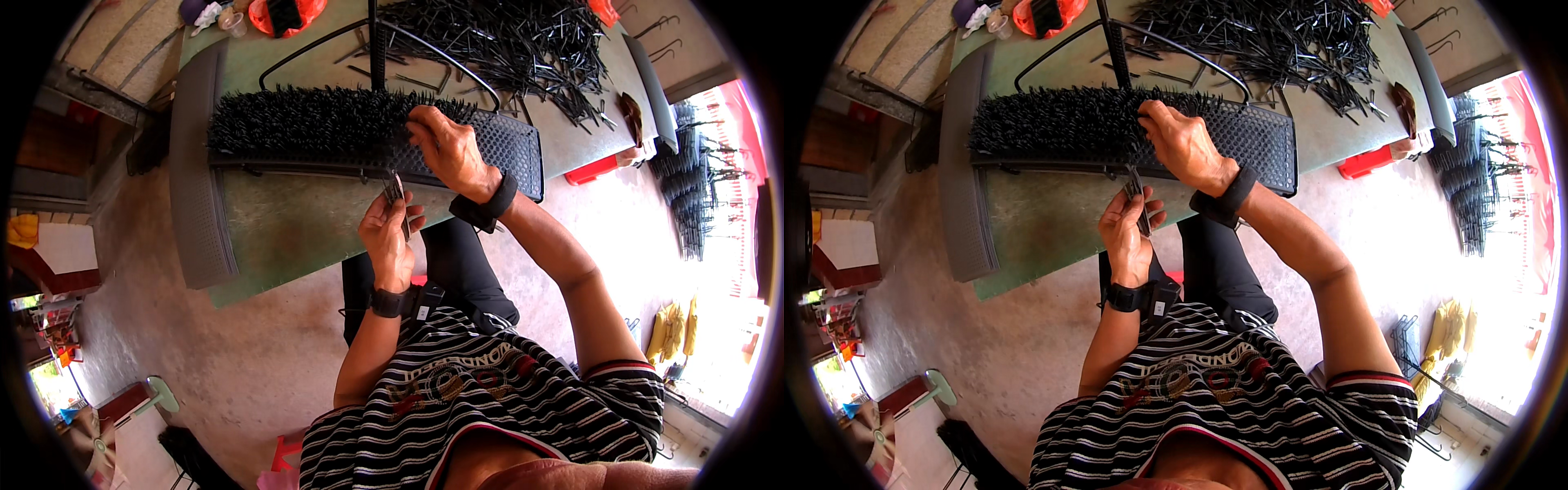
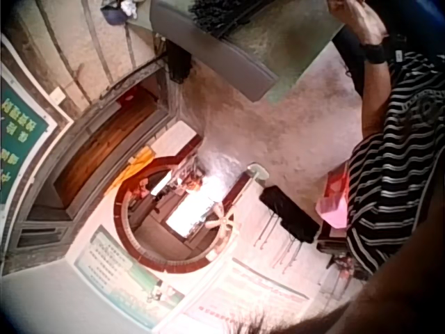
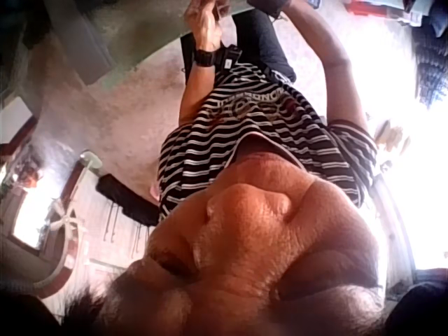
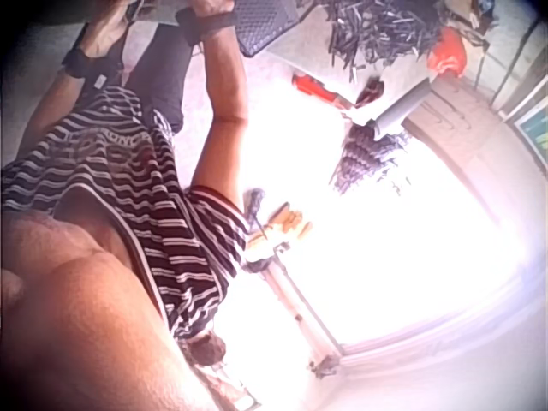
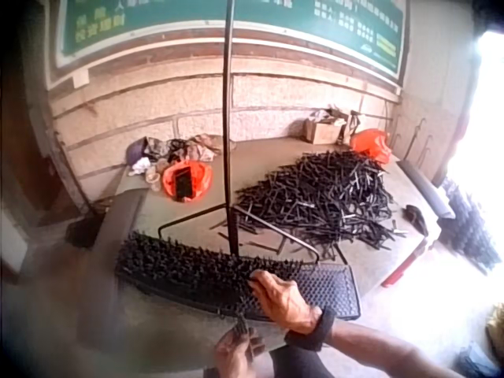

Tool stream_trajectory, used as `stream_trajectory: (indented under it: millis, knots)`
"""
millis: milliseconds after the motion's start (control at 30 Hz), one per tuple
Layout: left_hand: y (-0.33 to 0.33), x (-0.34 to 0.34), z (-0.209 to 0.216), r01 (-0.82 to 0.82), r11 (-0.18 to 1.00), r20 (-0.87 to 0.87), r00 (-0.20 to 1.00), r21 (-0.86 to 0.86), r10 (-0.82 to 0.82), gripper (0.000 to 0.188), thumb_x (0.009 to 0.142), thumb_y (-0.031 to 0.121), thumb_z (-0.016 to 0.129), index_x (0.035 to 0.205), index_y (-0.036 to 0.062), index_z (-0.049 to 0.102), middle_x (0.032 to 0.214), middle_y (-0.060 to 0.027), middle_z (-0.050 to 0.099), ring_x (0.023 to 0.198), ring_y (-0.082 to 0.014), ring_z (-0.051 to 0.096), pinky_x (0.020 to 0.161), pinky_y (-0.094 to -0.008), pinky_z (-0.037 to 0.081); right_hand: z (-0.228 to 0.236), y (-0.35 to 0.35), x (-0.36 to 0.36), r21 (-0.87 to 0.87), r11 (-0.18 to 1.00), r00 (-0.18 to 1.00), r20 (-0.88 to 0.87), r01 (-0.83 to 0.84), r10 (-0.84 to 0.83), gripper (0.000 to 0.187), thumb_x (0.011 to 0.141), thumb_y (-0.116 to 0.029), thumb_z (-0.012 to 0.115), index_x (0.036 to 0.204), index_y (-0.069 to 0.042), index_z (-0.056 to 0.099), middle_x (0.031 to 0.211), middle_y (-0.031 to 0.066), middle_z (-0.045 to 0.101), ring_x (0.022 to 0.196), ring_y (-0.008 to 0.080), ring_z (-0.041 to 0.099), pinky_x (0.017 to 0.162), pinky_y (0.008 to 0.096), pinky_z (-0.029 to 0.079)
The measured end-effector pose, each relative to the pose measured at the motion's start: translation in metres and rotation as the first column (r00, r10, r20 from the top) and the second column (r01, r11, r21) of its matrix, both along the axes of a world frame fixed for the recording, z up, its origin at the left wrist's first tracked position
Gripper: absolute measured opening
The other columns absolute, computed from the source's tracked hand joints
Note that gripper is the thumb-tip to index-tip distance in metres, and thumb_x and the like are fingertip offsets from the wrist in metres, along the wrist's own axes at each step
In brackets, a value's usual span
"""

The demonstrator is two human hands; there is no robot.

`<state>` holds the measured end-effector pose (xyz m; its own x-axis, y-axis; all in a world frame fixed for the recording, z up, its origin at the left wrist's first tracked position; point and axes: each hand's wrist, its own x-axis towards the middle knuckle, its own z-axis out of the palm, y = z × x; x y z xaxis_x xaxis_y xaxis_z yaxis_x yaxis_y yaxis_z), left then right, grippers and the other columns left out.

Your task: The person inserts black plastic bristles into the holes of a rectangular broom base. They hold a bundle of bristles in one hand and use the other to place them one by one into the grid. The person occasionally gathers more bristles from a pile on the table to continue the assembly.

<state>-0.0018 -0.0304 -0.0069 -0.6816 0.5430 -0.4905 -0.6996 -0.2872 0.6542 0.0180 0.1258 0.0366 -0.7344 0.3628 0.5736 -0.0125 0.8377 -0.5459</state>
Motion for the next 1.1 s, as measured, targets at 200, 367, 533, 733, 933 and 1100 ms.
stream_trajectory:
  millis: [200,367,533,733,933,1100]
  knots:
    - [0.0,0.001,-0.001,0.021,1.0,-0.013,1.0,0.005,-0.021,0.018,0.088,0.005,0.055,0.106,-0.0008,0.058,0.094,-0.0116,0.065,0.071,-0.0215,0.064,0.06,-0.0342,0.053,-0.001,-0.003,-0.001,-0.169,0.985,0.997,-0.064,0.032,-0.044,0.017,0.083,-0.001,0.059,0.099,-0.001,0.053,0.077,0.0171,0.061,0.067,0.0351,0.061,0.054,0.0388,0.049]
    - [0.0,0.001,-0.001,0.04,0.999,-0.052,0.998,0.016,-0.039,0.018,0.088,0.004,0.056,0.105,0.0,0.059,0.093,-0.0103,0.065,0.071,-0.02,0.063,0.06,-0.0326,0.053,-0.015,0.005,0.0,0.125,0.992,0.997,0.079,-0.01,0.0,0.01,0.081,-0.002,0.061,0.09,-0.002,0.058,0.082,0.0119,0.061,0.068,0.0296,0.062,0.056,0.0358,0.05]
    - [0.0,0.001,-0.003,0.037,0.999,-0.057,0.998,0.008,-0.036,0.018,0.087,0.004,0.058,0.105,0.001,0.059,0.092,-0.0098,0.066,0.069,-0.0182,0.063,0.058,-0.0303,0.052,0.003,-0.002,0.003,0.135,0.986,0.953,0.273,0.098,-0.132,0.015,0.08,-0.02,0.065,0.084,-0.005,0.064,0.074,0.0105,0.062,0.064,0.0291,0.062,0.054,0.0357,0.048]
    - [0.005,0.006,0.0,0.101,0.995,-0.08,0.992,0.023,-0.099,0.02,0.087,0.004,0.06,0.107,0.0012,0.059,0.092,-0.0094,0.066,0.065,-0.0165,0.062,0.055,-0.0275,0.051,-0.002,0.003,0.014,-0.445,0.895,0.905,0.394,0.035,0.161,0.024,0.076,-0.025,0.067,0.08,-0.001,0.069,0.062,0.0125,0.063,0.059,0.0206,0.064,0.056,0.0319,0.05]
    - [0.005,0.01,-0.011,0.134,0.99,-0.118,0.985,0.041,-0.129,0.02,0.087,0.006,0.061,0.106,0.0001,0.06,0.09,-0.0087,0.066,0.061,-0.0141,0.06,0.053,-0.0261,0.05,0.003,0.004,0.016,-0.599,0.764,0.923,0.383,0.239,0.012,0.023,0.081,-0.019,0.062,0.079,0.004,0.065,0.06,0.0098,0.062,0.05,0.0129,0.061,0.044,0.0259,0.047]
    - [0.004,0.009,-0.015,0.128,0.99,-0.166,0.979,0.064,-0.116,0.019,0.087,0.005,0.06,0.105,-0.0015,0.061,0.087,-0.0088,0.066,0.056,-0.0116,0.056,0.051,-0.0245,0.046,-0.002,0.007,0.012,-0.826,0.545,0.964,0.24,0.142,0.114,0.022,0.089,-0.017,0.058,0.089,0.004,0.061,0.066,0.0051,0.063,0.049,0.0094,0.058,0.044,0.0215,0.046]
